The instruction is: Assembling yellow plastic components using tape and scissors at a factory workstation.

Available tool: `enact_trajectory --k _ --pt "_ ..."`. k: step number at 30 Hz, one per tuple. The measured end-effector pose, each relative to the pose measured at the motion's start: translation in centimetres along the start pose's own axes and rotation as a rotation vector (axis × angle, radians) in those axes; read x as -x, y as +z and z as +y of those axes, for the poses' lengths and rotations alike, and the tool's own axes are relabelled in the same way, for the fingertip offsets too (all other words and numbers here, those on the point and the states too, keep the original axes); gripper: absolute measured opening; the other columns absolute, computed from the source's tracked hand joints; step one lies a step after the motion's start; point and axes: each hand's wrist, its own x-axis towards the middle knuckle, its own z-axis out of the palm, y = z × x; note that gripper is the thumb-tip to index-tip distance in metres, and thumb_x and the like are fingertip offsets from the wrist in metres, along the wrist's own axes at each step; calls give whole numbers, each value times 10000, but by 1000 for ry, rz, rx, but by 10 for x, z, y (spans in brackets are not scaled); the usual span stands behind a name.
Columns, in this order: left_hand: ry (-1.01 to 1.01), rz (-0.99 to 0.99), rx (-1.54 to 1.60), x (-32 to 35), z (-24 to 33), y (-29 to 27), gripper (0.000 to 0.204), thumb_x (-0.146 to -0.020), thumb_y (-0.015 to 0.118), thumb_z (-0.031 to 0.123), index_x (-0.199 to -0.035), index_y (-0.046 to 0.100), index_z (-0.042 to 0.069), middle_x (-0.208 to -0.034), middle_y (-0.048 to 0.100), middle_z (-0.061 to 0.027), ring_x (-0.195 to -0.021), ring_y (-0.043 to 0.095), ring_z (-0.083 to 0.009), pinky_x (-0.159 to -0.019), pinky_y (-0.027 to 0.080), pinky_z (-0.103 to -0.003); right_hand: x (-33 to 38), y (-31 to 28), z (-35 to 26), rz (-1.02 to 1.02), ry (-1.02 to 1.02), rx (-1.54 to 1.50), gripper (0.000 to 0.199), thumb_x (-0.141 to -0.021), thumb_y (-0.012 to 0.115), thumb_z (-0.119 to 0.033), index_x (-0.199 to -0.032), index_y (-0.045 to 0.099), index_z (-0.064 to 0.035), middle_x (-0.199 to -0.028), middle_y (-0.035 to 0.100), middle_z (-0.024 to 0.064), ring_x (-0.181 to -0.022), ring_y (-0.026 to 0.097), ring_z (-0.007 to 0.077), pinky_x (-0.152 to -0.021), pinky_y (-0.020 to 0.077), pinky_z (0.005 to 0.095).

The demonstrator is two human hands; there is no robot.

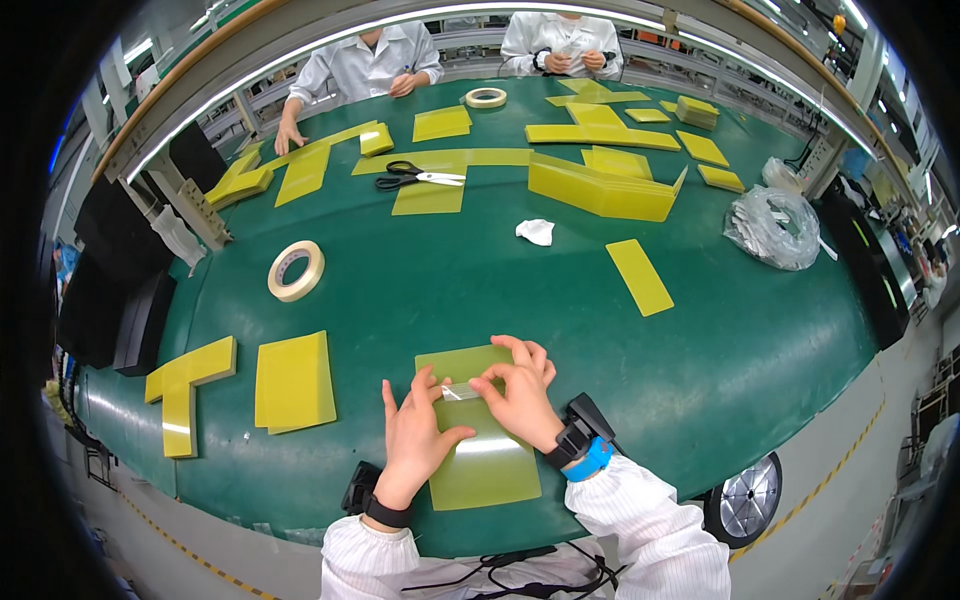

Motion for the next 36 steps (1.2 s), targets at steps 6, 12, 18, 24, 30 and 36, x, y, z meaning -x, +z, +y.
enact_trajectory --k 6,12,18,24,30,36 --pt "11 12 19 -1 0 2 969 -642 817 292 -1359 227 12 -1163 634 -78 -1187 515 -243 -1098 74 -592 2 3 1 -24 -2 6 131 -781 696 -190 -755 682 -63 -1313 467 98 -1235 304 315 -1019 186 454" --pt "4 17 9 -1 0 0 992 -635 820 310 -1360 214 6 -1163 635 -79 -1188 517 -249 -1082 62 -623 1 7 3 7 -46 -8 129 -767 696 -180 -725 682 -59 -1263 501 106 -1196 331 325 -994 177 469" --pt "6 12 4 -2 1 4 1001 -629 823 321 -1357 212 7 -1164 634 -79 -1189 517 -256 -1067 56 -648 4 8 6 29 -46 18 123 -762 696 -175 -717 680 -61 -1230 523 100 -1180 345 323 -989 187 466" --pt "8 14 -2 1 1 2 978 -643 813 324 -1355 225 4 -1172 629 -80 -1192 514 -252 -1058 51 -664 5 10 4 43 -82 56 121 -758 691 -165 -704 670 -58 -1204 532 94 -1163 357 325 -980 203 462" --pt "5 19 -14 -1 -6 2 992 -630 821 329 -1354 224 9 -1173 629 -75 -1189 516 -255 -1056 56 -665 1 15 2 52 -100 71 141 -757 691 -165 -679 652 -54 -1199 536 95 -1156 365 329 -976 213 461" --pt "39 16 -30 -5 -1 2 990 -623 822 349 -1346 233 16 -1175 629 -71 -1188 515 -260 -1052 50 -666 0 9 5 94 -136 159 143 -726 713 -191 -672 651 -74 -1174 541 97 -1146 380 339 -965 241 472"
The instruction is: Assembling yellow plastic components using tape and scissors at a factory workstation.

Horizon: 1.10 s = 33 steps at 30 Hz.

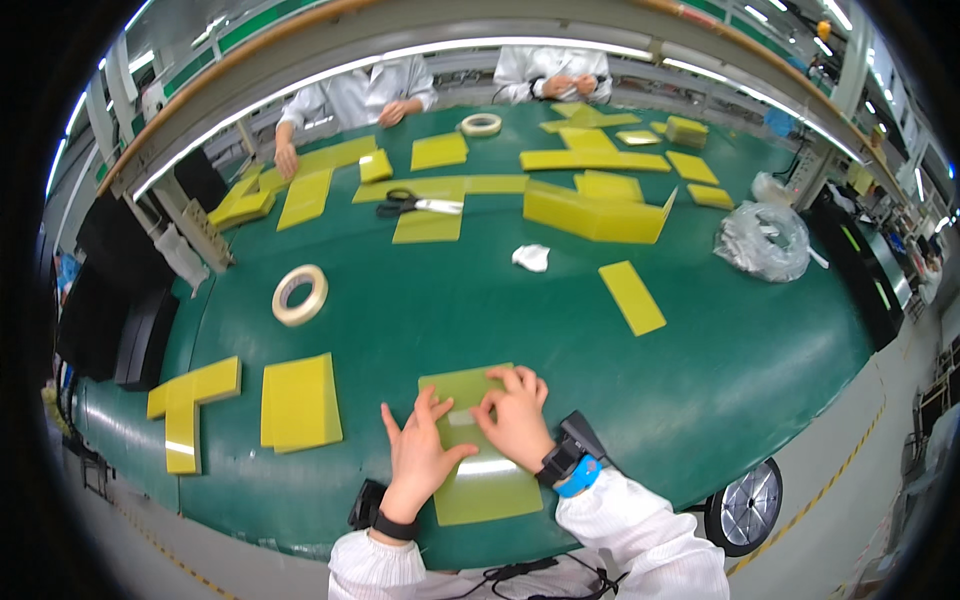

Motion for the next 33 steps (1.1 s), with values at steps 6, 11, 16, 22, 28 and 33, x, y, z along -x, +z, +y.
enact_trajectory --k 6,11,16,22,28,33 --pt "-9 -5 -26 7 -5 5 897 -615 822 371 -1293 329 53 -1160 632 -49 -1166 526 -241 -1071 31 -637 7 -1 -6 -49 -39 196 197 -747 669 -298 -686 661 -111 -1172 541 60 -1136 401 310 -921 267 529" --pt "-10 -13 -16 15 -3 -1 566 -755 707 325 -1242 500 126 -1245 565 -92 -1204 485 -291 -1052 154 -632 11 1 -9 -39 -75 271 240 -769 650 -325 -652 615 -119 -1175 550 45 -1119 438 284 -925 289 539" --pt "-40 -91 -54 9 -7 1 694 -709 757 345 -1266 432 87 -1227 569 -86 -1201 481 -282 -1063 80 -656 8 -4 -14 -43 -53 380 254 -776 641 -335 -805 644 -82 -1204 524 68 -1154 415 295 -961 283 589" --pt "-85 -83 -64 4 -2 -2 712 -705 758 364 -1272 431 84 -1230 564 -93 -1200 482 -285 -1057 84 -663 3 -13 -20 -133 -51 403 341 -800 625 -343 -940 646 -34 -1297 477 131 -1252 357 363 -999 236 635" --pt "-109 -83 -49 3 -5 -1 679 -703 757 362 -1248 447 99 -1229 567 -86 -1200 488 -276 -1054 80 -670 4 -7 -18 -89 -96 441 319 -804 622 -364 -893 654 -59 -1283 491 105 -1260 365 356 -994 234 650" --pt "-97 -81 -38 4 0 0 640 -698 756 350 -1216 468 106 -1215 571 -75 -1197 491 -268 -1056 77 -667 5 -10 -15 -50 -163 472 311 -798 626 -378 -878 667 -81 -1291 495 64 -1262 366 359 -977 212 686"
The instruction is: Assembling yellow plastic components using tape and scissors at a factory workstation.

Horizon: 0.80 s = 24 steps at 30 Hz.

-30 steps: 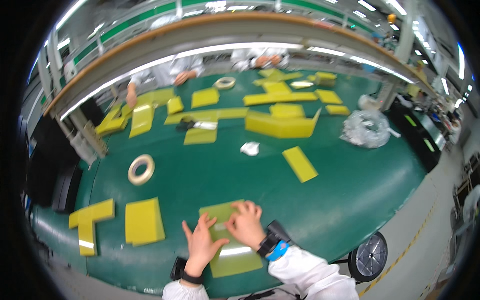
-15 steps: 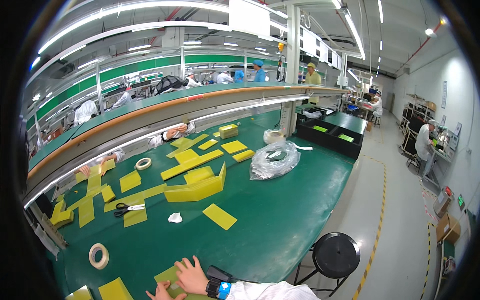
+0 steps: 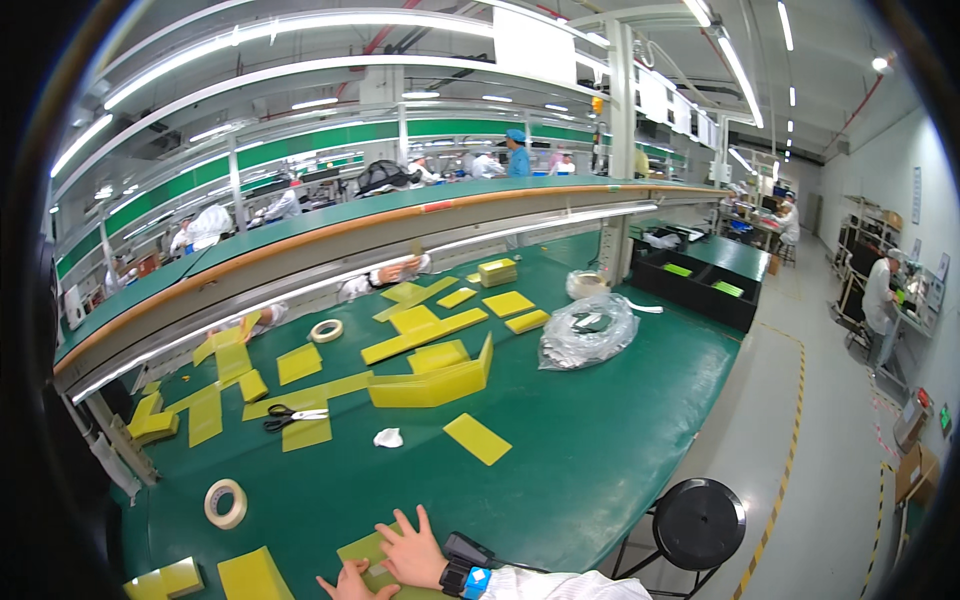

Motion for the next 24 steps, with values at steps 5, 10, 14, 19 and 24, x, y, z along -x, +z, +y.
enact_trajectory --k 5,10,14,19,24 --pt "48 50 11 6 -5 5 626 -692 765 340 -1195 474 106 -1223 566 -68 -1202 486 -258 -1056 86 -664 0 -11 10 -41 91 52 489 -762 608 -537 -908 669 -74 -1293 481 65 -1230 374 356 -981 183 686" --pt "-4 15 4 2 -8 6 653 -693 766 362 -1213 463 109 -1262 548 -78 -1212 483 -242 -1058 63 -670 -2 1 17 -71 156 -29 549 -739 636 -538 -1015 636 -64 -1290 461 91 -1248 350 341 -973 196 688" --pt "85 73 32 -1 -6 6 737 -617 818 390 -1160 445 59 -1143 626 -32 -1141 540 -220 -1050 40 -675 -7 1 25 -83 174 -159 505 -686 720 -468 -1004 585 -100 -1319 419 92 -1287 303 351 -970 177 706" --pt "105 90 62 -3 -10 6 704 -629 815 381 -1143 454 64 -1133 631 -25 -1138 542 -217 -1043 69 -679 -24 10 4 -75 146 -249 443 -644 779 -335 -962 544 -135 -1329 402 88 -1303 272 384 -976 151 718" --pt "99 92 81 -2 -8 6 721 -628 815 381 -1158 447 60 -1118 637 -16 -1136 541 -218 -1046 72 -673 -27 19 -8 -99 101 -250 411 -652 771 -324 -947 546 -146 -1325 409 76 -1300 275 383 -966 155 727"
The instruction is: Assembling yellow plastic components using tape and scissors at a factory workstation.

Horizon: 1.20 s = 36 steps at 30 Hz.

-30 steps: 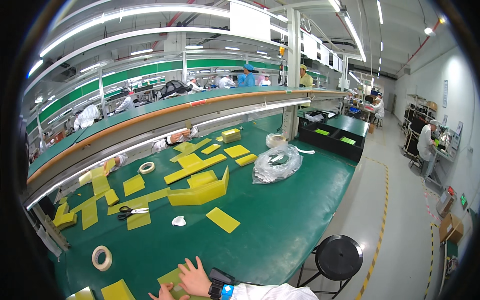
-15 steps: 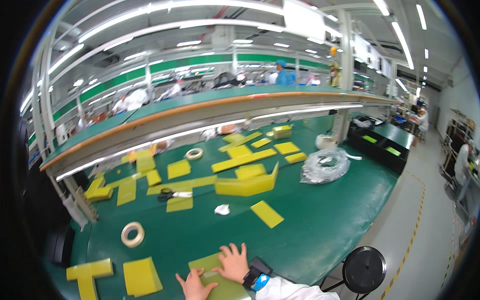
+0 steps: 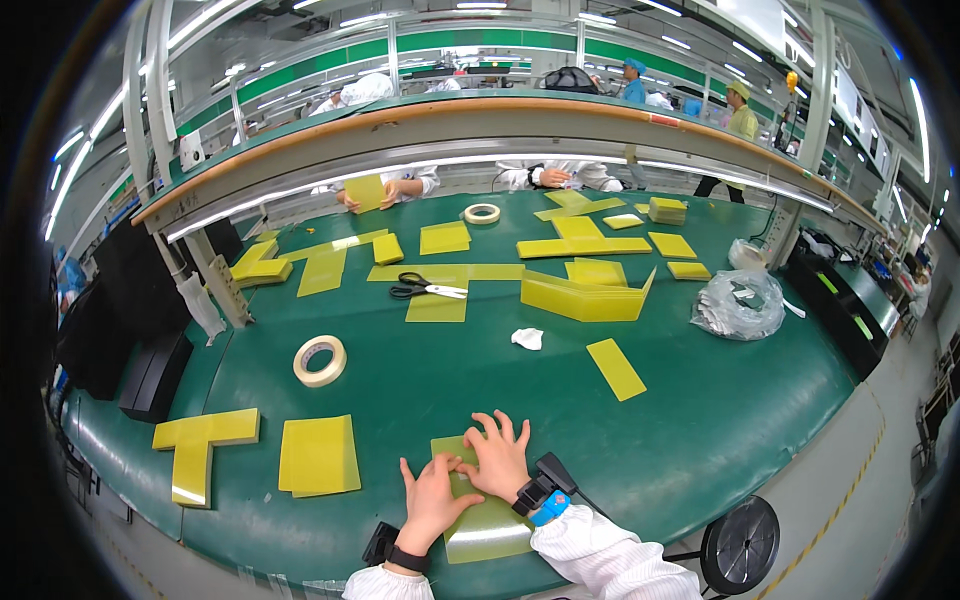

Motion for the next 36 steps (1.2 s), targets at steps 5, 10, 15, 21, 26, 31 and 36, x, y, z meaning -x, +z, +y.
enact_trajectory --k 5,10,15,21,26,31,36 --pt "-35 -30 13 1 3 -3 753 -627 815 380 -1192 437 55 -1124 639 -17 -1138 539 -220 -1055 64 -661 5 3 -1 -7 -7 -42 402 -660 767 -336 -944 550 -152 -1331 404 70 -1295 271 398 -948 152 745" --pt "-46 -17 22 1 1 -2 766 -631 812 384 -1207 432 53 -1128 646 -31 -1156 528 -222 -1060 45 -659 7 -6 -1 -56 -8 -42 465 -636 780 -369 -984 549 -164 -1365 381 70 -1306 238 408 -941 148 745" --pt "-59 -80 -2 -1 5 -9 713 -681 770 396 -1227 439 79 -1212 599 -40 -1172 523 -215 -1046 49 -683 22 -19 14 -91 -51 -86 385 -728 724 -320 -1031 578 -134 -1344 425 73 -1319 283 363 -1003 188 671" --pt "207 47 -336 10 8 6 569 -806 620 443 -1258 514 114 -1266 563 -38 -1210 497 -193 -1038 76 -693 55 -17 33 -216 -293 -98 434 -920 522 -317 -1318 501 -145 -1411 431 52 -1351 328 224 -1100 157 571" --pt "251 102 -371 13 5 4 484 -816 612 419 -1179 604 99 -1244 578 -47 -1201 501 -192 -1043 116 -675 55 -39 28 -217 -311 145 459 -915 510 -388 -1326 498 -183 -1373 478 -18 -1357 315 237 -1074 88 645" --pt "254 128 -370 11 -1 9 368 -829 617 328 -1094 654 76 -1204 605 -63 -1182 516 -207 -1059 210 -600 56 -49 39 -185 -342 159 422 -893 540 -399 -1258 565 -187 -1302 543 -53 -1363 299 253 -1062 91 661" --pt "229 135 -318 7 3 13 285 -838 610 242 -1059 653 67 -1201 605 -70 -1187 512 -217 -1042 264 -572 38 -57 75 -17 -252 -68 285 -795 671 -256 -1044 642 -123 -1194 591 71 -1241 443 326 -1034 254 588"
